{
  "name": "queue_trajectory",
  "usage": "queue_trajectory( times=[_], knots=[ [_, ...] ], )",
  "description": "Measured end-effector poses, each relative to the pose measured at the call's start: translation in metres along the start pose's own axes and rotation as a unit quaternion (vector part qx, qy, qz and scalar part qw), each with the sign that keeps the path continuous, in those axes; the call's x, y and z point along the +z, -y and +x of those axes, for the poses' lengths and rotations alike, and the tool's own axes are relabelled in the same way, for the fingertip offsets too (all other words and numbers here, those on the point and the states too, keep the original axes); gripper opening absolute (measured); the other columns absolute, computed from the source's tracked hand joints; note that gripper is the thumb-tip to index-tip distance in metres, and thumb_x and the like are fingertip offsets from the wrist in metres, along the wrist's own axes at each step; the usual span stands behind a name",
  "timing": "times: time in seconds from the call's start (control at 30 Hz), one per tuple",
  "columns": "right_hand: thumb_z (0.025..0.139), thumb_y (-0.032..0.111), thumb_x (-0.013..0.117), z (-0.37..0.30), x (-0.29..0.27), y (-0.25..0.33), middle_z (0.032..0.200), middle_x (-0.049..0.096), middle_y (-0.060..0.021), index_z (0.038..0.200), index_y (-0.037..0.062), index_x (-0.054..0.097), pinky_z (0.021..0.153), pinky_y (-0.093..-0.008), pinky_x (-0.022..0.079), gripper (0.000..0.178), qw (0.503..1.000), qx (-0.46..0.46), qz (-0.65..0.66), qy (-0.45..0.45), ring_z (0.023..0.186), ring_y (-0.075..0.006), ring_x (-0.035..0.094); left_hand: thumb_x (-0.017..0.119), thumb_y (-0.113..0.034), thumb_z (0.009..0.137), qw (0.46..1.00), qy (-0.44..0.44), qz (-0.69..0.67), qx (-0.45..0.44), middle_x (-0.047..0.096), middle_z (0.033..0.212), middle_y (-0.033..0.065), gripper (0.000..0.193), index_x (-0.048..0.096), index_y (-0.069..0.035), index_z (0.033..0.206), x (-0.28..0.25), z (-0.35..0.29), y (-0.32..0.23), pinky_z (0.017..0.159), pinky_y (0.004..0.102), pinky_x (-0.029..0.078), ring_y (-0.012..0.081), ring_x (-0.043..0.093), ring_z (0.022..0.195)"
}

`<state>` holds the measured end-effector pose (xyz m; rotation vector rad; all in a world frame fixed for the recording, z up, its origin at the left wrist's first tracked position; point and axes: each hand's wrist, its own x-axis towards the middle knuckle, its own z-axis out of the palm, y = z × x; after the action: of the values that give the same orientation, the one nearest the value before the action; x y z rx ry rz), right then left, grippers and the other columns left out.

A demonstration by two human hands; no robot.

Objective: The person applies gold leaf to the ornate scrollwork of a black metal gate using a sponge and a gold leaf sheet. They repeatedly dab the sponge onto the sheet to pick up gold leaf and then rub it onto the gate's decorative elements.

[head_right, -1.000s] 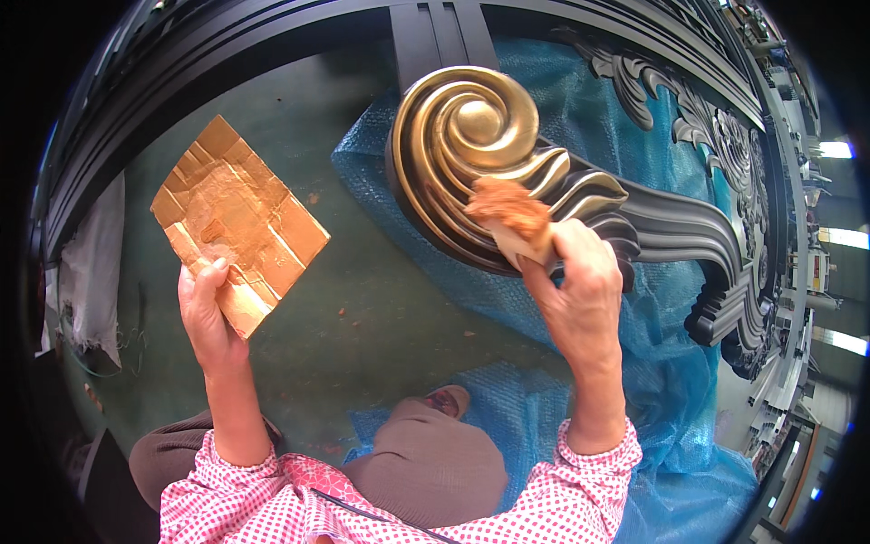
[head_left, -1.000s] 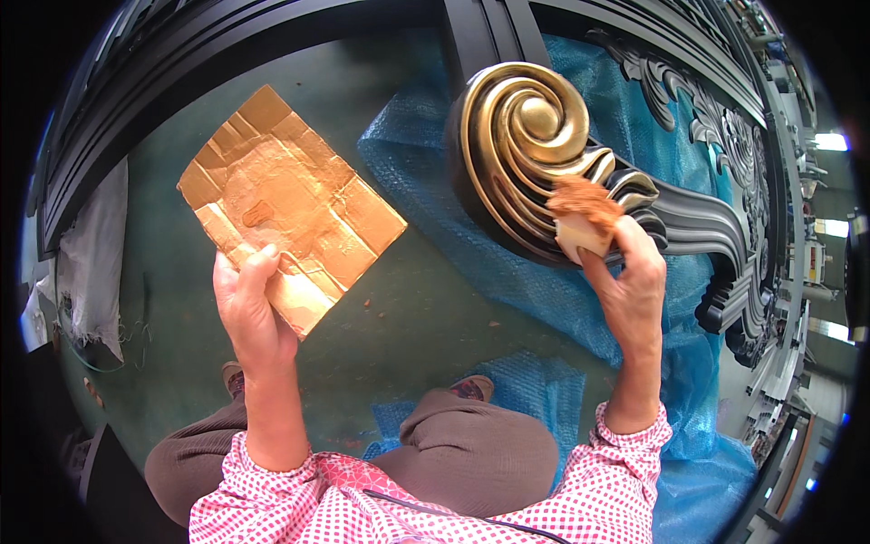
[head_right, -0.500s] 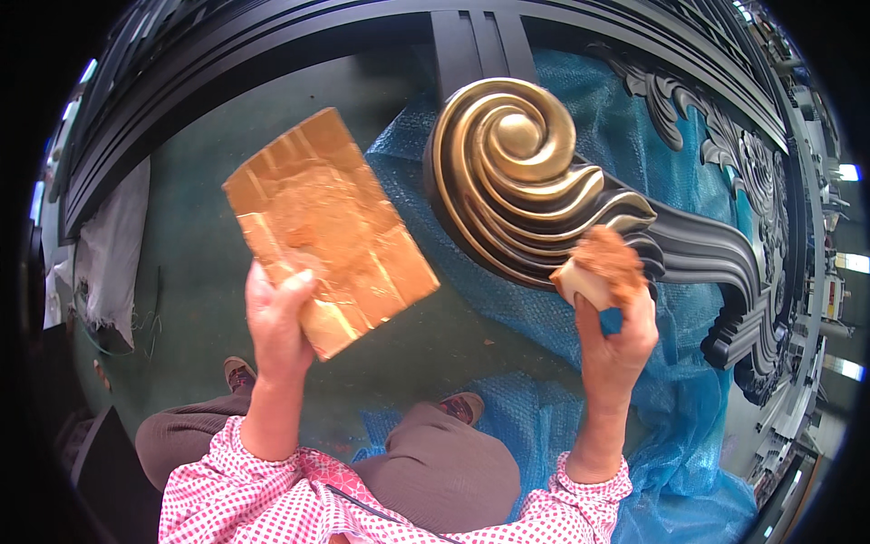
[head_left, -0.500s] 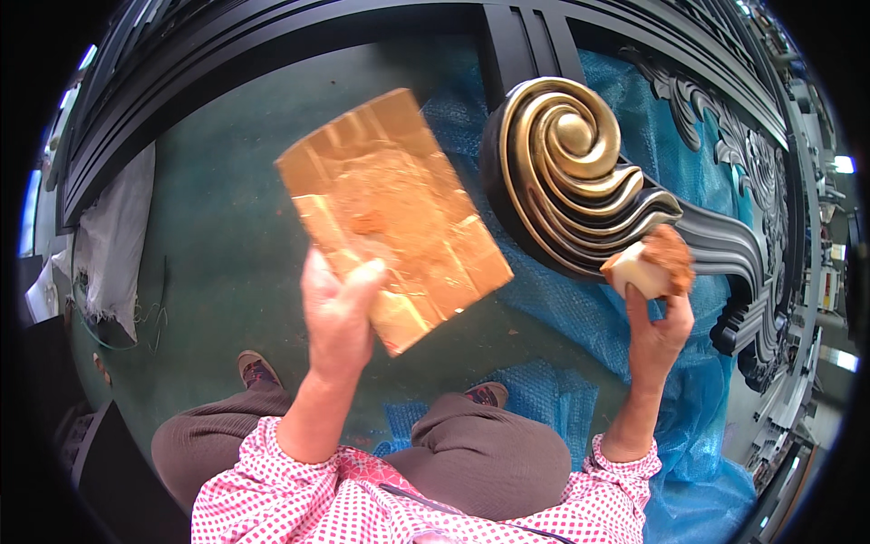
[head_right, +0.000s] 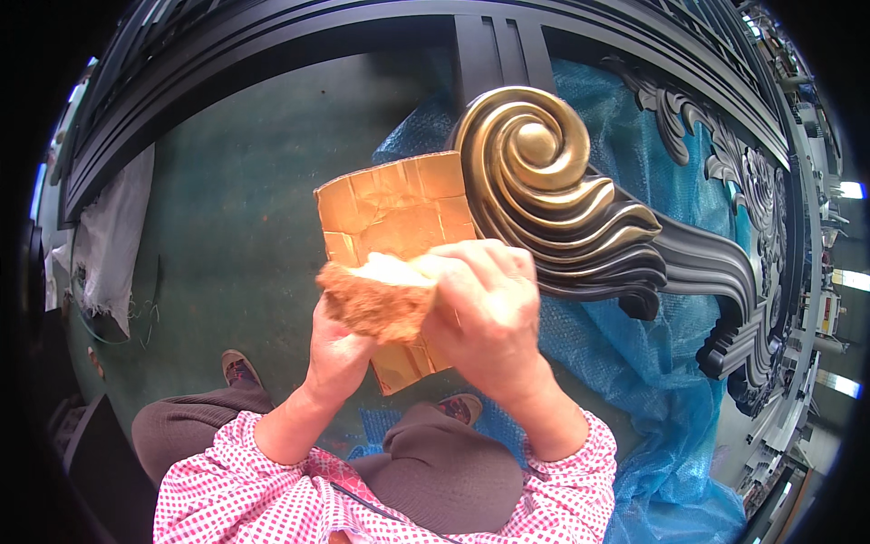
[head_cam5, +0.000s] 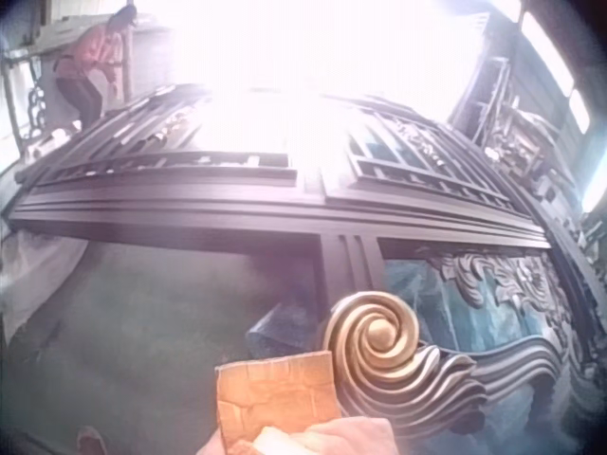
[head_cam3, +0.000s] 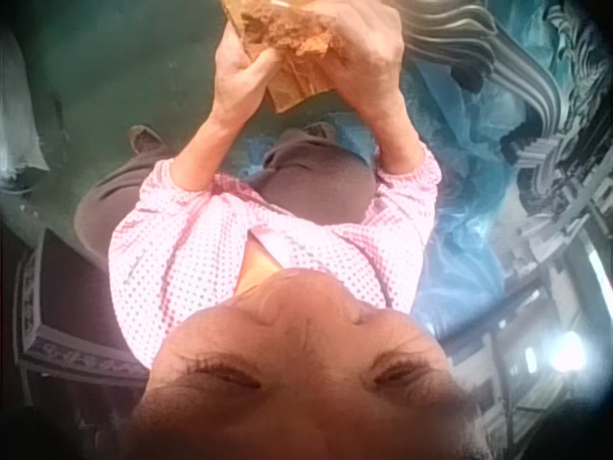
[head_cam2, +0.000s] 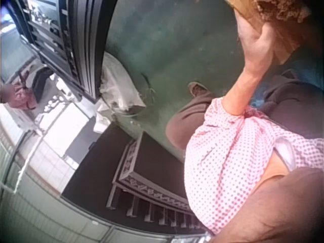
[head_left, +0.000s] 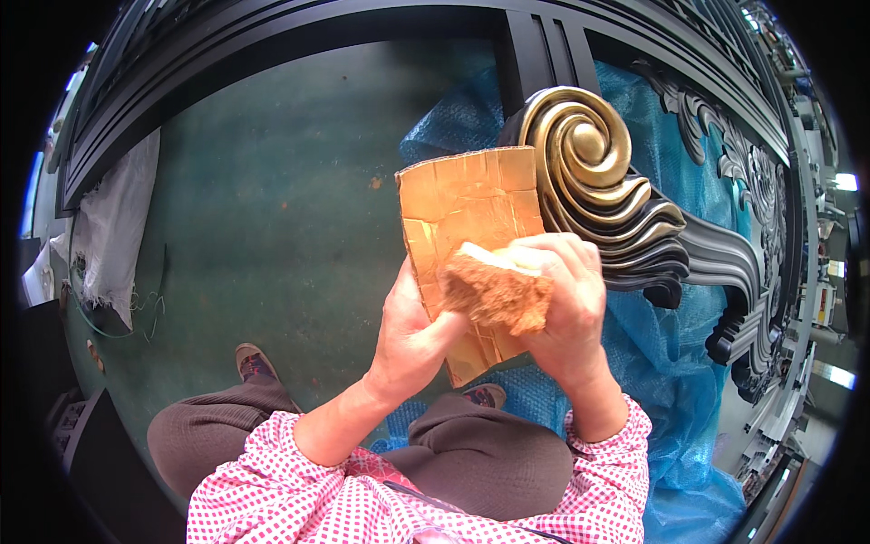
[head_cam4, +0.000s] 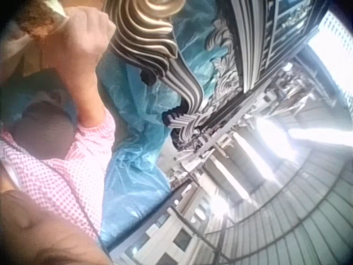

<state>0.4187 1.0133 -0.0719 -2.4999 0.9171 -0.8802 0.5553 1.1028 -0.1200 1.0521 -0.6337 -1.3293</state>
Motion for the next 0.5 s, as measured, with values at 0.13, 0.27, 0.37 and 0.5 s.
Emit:
queue_trajectory(
  times=[0.13,0.27,0.37,0.5],
  knots=[
    [0.062,0.009,0.072,-0.005,-0.006,-0.006,0.083,0.063,-0.004,0.086,0.0088,0.062,0.072,-0.0347,0.041,0.026,0.999,0.015,-0.008,-0.029,0.078,-0.0222,0.06,0.049,0.001,0.081,1.0,-0.002,-0.029,0.01,0.052,0.124,0.0084,0.052,0.037,0.004,0.132,0.004,0.002,0.001,0.098,0.0308,0.04,0.0141,0.05,0.114],
    [0.063,0.007,0.07,-0.001,0.006,0.004,0.084,0.063,-0.0029,0.085,0.0093,0.062,0.075,-0.0334,0.04,0.024,1.0,-0.017,0.002,0.008,0.082,-0.0216,0.061,0.053,-0.001,0.084,0.99,0.032,0.112,0.078,0.053,0.121,0.0076,0.049,0.039,0.002,0.131,-0.003,0.001,0.005,0.097,0.0309,0.041,0.0146,0.051,0.111],
    [0.067,0.004,0.072,-0.017,-0.018,-0.014,0.085,0.063,-0.0077,0.09,0.0046,0.062,0.075,-0.0358,0.045,0.025,0.995,0.001,-0.094,-0.019,0.081,-0.0238,0.061,0.053,-0.001,0.083,0.997,-0.064,-0.013,0.034,0.053,0.118,0.0087,0.048,0.038,0.003,0.129,-0.008,0.002,-0.005,0.093,0.0306,0.043,0.0154,0.053,0.105],
    [0.079,0.009,0.074,-0.078,-0.062,-0.046,0.102,0.068,-0.0098,0.108,-0.002,0.064,0.081,-0.0294,0.05,0.032,0.926,0.31,0.011,-0.213,0.091,-0.0201,0.065,0.052,0.001,0.082,0.99,-0.13,-0.02,0.052,0.053,0.117,0.0113,0.048,0.039,0.003,0.129,-0.03,0.016,-0.014,0.092,0.031,0.045,0.016,0.055,0.102]
  ],
)
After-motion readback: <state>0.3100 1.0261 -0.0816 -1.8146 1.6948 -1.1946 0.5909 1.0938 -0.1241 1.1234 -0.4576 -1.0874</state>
